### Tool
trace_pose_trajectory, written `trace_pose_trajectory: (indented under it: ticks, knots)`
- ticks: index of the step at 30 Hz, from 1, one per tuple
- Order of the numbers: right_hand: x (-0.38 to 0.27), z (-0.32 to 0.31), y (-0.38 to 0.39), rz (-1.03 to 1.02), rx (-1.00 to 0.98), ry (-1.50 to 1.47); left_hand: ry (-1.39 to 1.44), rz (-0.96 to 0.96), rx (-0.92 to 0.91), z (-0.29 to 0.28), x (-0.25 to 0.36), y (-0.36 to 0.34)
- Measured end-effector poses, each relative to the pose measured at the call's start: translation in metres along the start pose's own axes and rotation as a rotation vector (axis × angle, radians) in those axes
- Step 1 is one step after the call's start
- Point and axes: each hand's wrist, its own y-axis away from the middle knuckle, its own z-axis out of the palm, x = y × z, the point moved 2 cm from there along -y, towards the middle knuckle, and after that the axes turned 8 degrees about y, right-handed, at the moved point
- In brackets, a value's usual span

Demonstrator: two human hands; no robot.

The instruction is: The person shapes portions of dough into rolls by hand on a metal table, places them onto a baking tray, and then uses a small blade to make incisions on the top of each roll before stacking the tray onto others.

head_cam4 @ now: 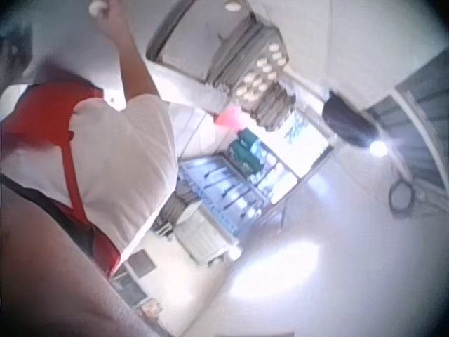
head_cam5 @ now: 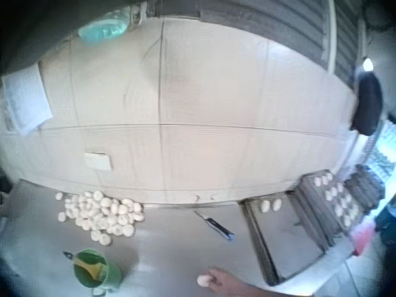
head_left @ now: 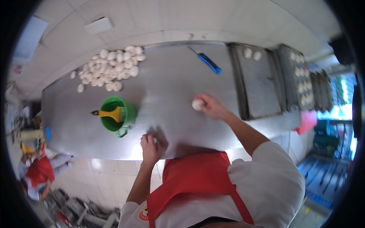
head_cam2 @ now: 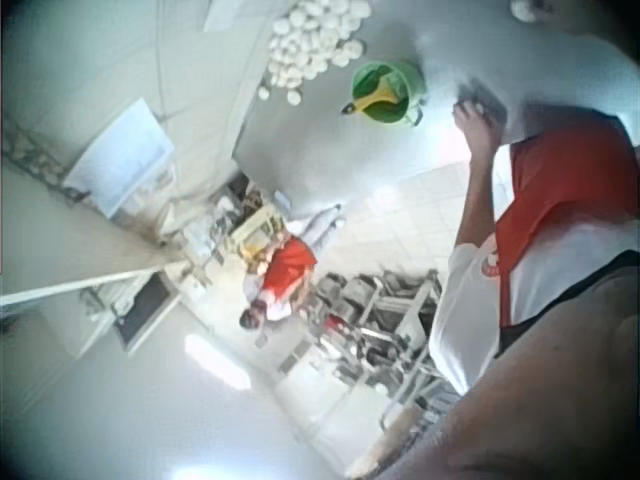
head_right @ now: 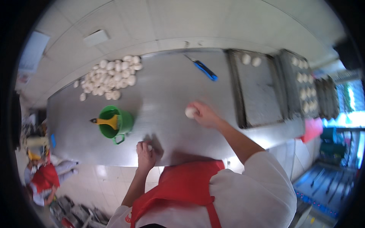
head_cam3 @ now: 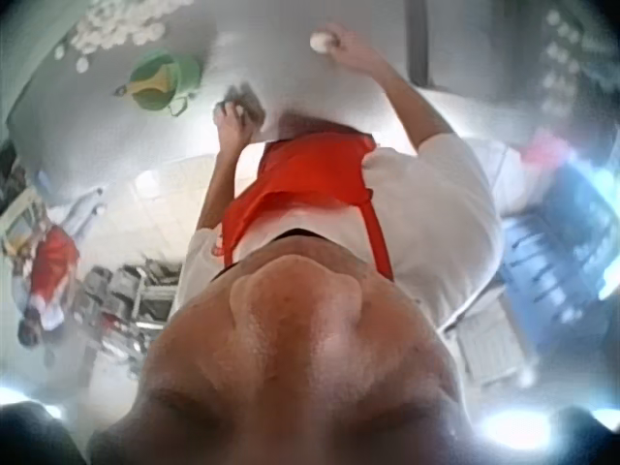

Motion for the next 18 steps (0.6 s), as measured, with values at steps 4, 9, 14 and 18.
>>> trace_pose_trajectory:
  ticks: [4, 9, 14, 18]
  knots:
    - [0.028, 0.079, 0.135, 0.112, 0.192, 0.556, -0.104, 0.258, -0.032, 0.031, 0.033, -0.014]
    - [-0.015, 0.085, 0.043, -0.092, 0.491, 0.806, -0.023, 0.438, -0.188, 0.041, 0.029, -0.122]
    - [0.045, 0.073, 0.083, -0.08, 0.455, 0.821, 0.029, 0.478, -0.077, 0.043, 0.001, -0.09]
    - [0.011, 0.126, 0.134, 0.001, 0.323, 0.833, -0.095, 0.349, -0.099, 0.03, -0.016, -0.018]
